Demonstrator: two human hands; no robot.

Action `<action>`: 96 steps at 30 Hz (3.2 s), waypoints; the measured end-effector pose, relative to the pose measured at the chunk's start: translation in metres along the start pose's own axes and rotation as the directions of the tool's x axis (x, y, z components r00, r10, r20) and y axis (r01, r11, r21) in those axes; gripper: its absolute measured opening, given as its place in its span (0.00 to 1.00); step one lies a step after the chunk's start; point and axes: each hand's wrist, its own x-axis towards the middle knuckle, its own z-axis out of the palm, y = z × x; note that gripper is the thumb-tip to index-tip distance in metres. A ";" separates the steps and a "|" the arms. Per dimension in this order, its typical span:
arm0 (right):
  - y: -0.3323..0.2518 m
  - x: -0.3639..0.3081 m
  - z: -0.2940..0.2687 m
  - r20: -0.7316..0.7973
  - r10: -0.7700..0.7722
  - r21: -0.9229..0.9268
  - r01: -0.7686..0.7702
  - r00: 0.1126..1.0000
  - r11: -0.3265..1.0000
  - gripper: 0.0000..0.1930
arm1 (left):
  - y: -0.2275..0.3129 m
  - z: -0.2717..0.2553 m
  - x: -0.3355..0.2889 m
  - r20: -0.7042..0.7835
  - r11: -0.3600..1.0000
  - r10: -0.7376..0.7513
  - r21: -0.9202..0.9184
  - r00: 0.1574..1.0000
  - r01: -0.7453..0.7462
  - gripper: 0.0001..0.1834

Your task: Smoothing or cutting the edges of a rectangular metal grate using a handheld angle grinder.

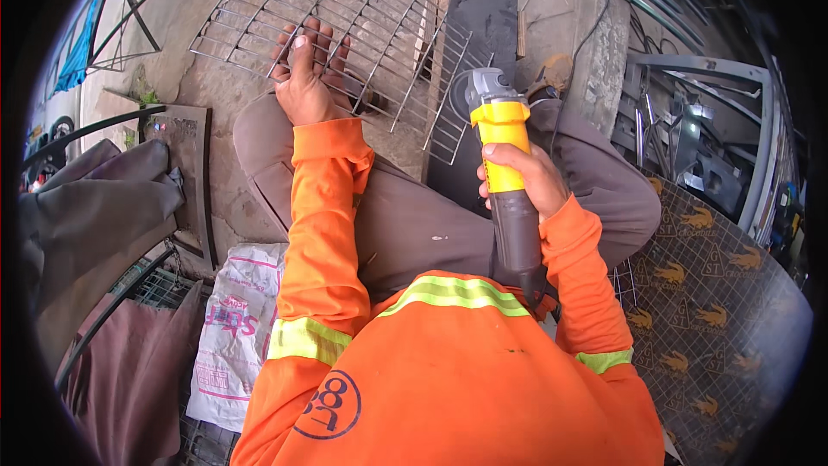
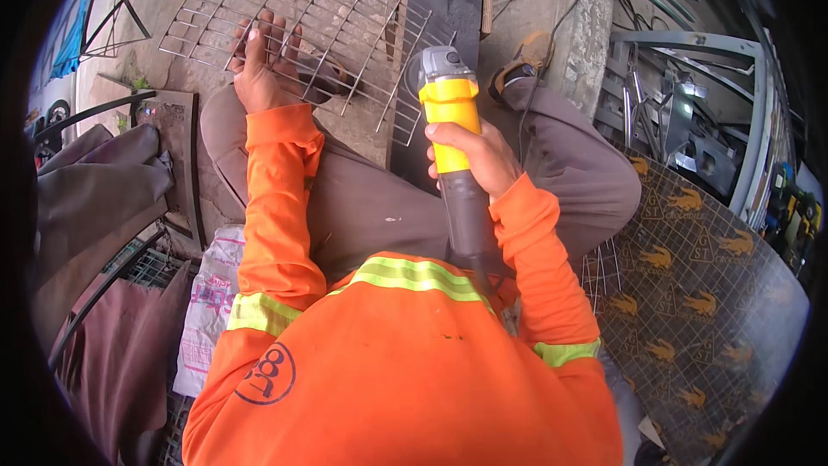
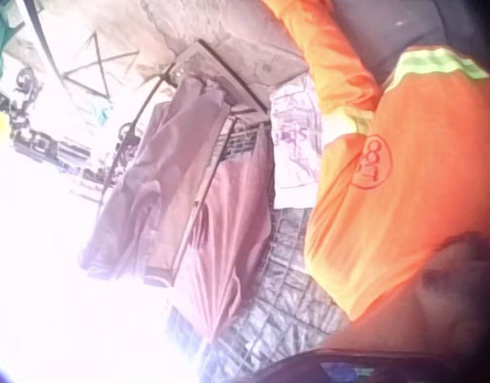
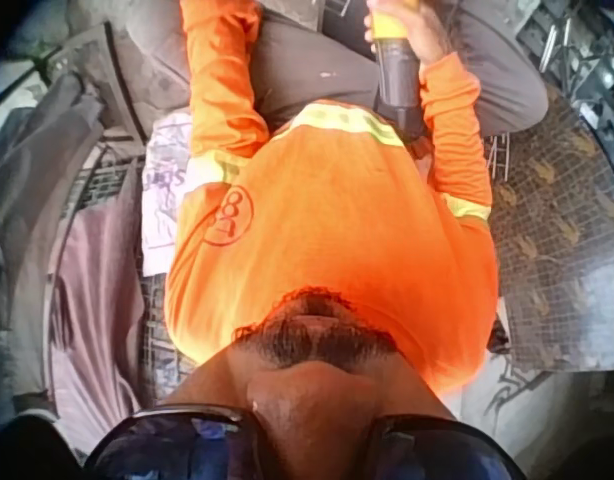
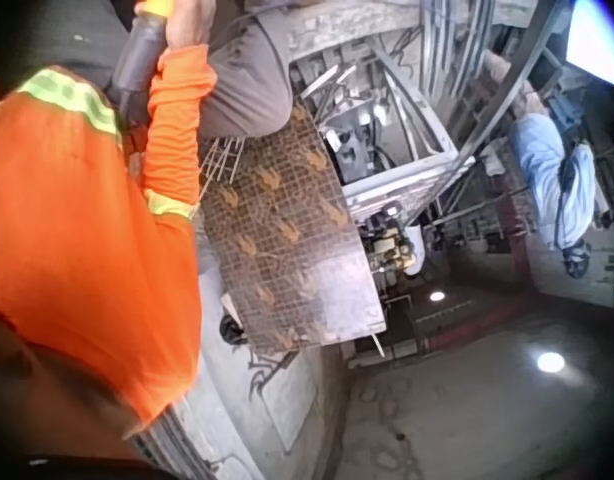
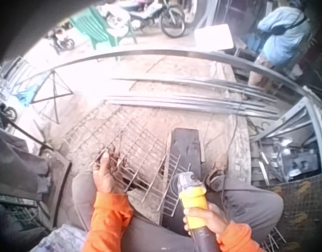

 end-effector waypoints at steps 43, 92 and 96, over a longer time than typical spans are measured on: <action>-0.004 0.037 -0.012 -0.168 -0.206 -0.198 0.171 0.964 0.965 0.21 | 0.007 0.012 -0.021 0.038 0.998 -0.027 -0.051 0.999 0.029 0.19; 0.051 -0.052 -0.011 0.042 -0.145 -0.012 0.145 0.989 0.989 0.22 | 0.014 0.061 -0.083 0.141 0.992 0.112 0.034 0.984 -0.118 0.21; 0.066 -0.046 -0.015 -0.012 -0.221 -0.145 0.217 0.975 0.965 0.22 | 0.011 0.055 -0.081 0.147 0.995 0.094 0.025 0.985 -0.099 0.22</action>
